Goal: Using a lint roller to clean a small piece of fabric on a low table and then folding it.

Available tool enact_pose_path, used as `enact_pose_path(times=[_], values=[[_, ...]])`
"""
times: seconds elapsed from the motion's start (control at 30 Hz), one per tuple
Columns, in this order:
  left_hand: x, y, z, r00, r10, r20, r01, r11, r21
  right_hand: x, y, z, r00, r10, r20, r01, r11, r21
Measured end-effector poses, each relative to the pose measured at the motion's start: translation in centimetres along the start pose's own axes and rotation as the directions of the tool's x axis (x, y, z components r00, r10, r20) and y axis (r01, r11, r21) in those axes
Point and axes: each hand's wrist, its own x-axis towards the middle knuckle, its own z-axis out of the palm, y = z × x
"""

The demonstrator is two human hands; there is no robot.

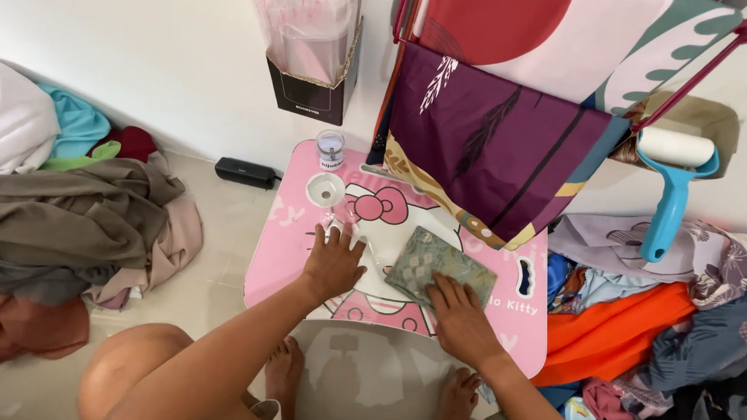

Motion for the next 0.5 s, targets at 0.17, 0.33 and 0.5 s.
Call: enact_pose_path(times=[0.17, 0.33, 0.5], values=[[-0.4, 0.4, -1.9, 0.999, 0.035, -0.029, -0.034, 0.999, 0.016, -0.3, 0.3, 1.6, 0.983, -0.026, -0.184, 0.007, 0.995, -0.101], [0.4, 0.8, -1.7, 0.999, 0.047, -0.004, -0.048, 0.998, -0.050, 0.4, 0.4, 4.6, 0.922, -0.082, -0.377, -0.032, 0.957, -0.287], [0.6, 1.8, -1.9, 1.000, 0.004, 0.014, -0.004, 1.000, -0.006, 1.3, 0.8, 4.6, 0.919, 0.040, -0.393, -0.088, 0.991, -0.105]])
